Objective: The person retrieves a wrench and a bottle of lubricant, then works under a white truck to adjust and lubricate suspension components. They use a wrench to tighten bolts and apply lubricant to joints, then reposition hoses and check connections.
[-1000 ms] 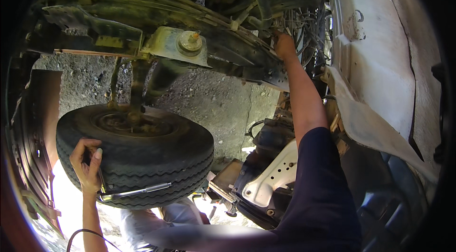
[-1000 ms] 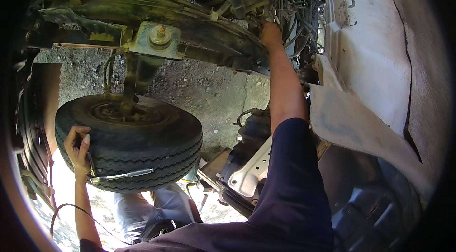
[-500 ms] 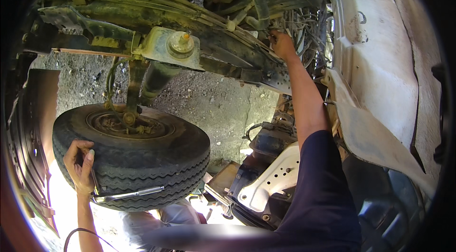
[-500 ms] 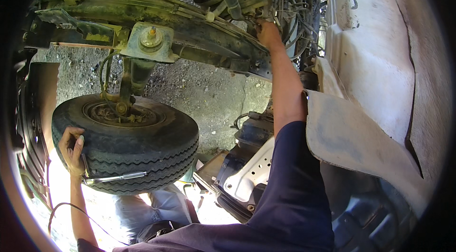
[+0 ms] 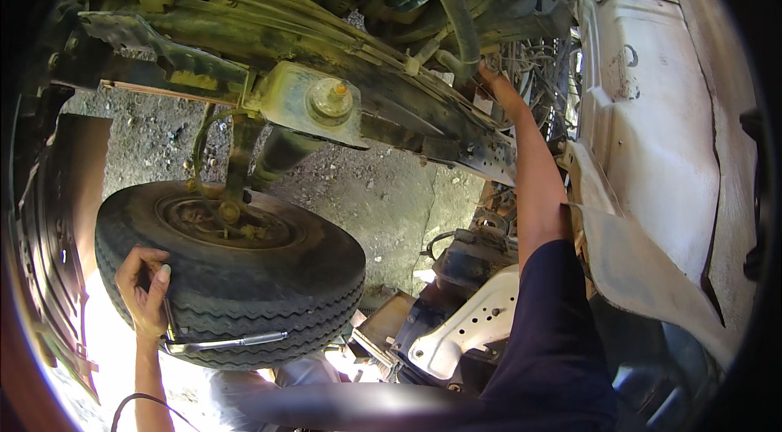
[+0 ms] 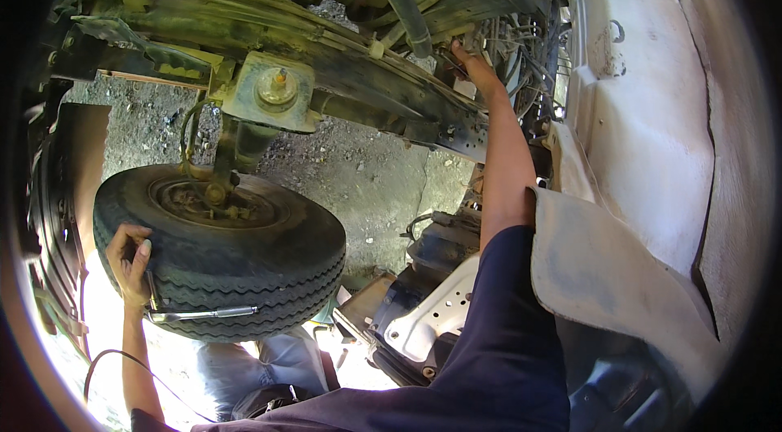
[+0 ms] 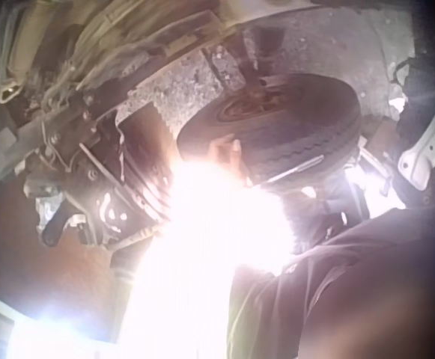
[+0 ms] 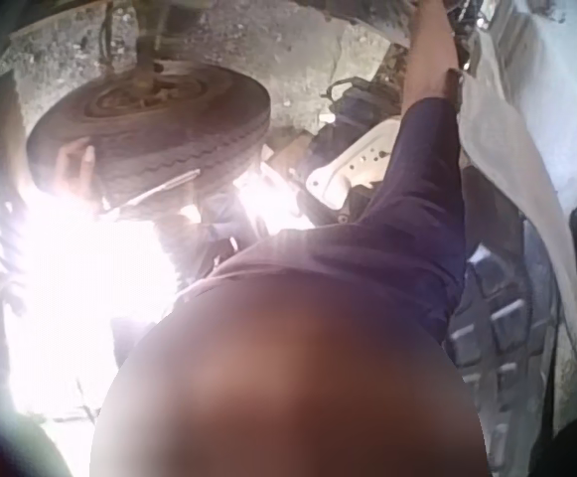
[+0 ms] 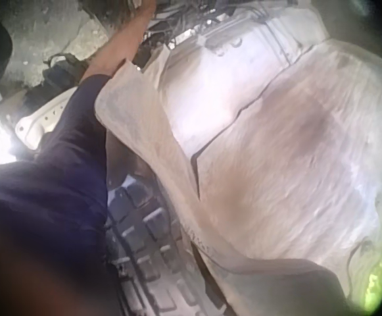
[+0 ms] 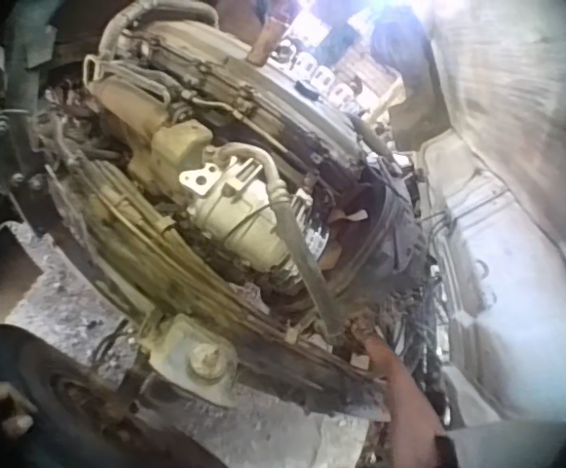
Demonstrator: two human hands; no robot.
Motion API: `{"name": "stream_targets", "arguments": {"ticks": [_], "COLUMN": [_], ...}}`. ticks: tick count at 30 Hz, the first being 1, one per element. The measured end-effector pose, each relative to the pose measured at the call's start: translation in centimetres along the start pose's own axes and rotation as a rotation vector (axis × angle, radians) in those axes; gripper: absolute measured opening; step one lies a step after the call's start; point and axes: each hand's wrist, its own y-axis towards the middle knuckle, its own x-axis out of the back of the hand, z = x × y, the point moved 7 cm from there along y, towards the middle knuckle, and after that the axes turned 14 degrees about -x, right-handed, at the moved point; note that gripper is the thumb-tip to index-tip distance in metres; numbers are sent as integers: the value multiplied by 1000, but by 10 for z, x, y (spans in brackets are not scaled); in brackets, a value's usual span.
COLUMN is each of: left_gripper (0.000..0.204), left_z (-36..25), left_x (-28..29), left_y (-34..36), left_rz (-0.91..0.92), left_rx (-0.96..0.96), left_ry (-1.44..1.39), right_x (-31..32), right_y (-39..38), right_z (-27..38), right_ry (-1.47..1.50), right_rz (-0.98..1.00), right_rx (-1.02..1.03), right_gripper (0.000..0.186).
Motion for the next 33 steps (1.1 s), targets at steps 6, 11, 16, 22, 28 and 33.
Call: {"name": "stream_targets", "arguments": {"ticks": [6,11,16,22,28,33], "left_gripper": [36,38,38,33,33,32], "left_z": [0,1,2,0,-1,-3], "left_x": [-1,0,1,-1,2,2], "left_y": [1,1,-1,0,-1,0], "left_rz": [4,1,4,-3,-2,-5], "left_rx": [0,-26,-15,-16,-10,-32], "left_ry": [7,17,54,-3,-28,-23], "right_x": [-7,-8,-3,-2,-8,-13], "right_y": [-2,2,4,-36,-37,-35], "right_z": [13,11,36,66,56,20], "right_ry": [-92,-19,-428,-929,-1040,-870], "right_rz": [120,136,26,-444,-388,-429], "right_rx": [6,19,78,-10,97,226], "right_gripper": [68,60,73,84,53,30]}}
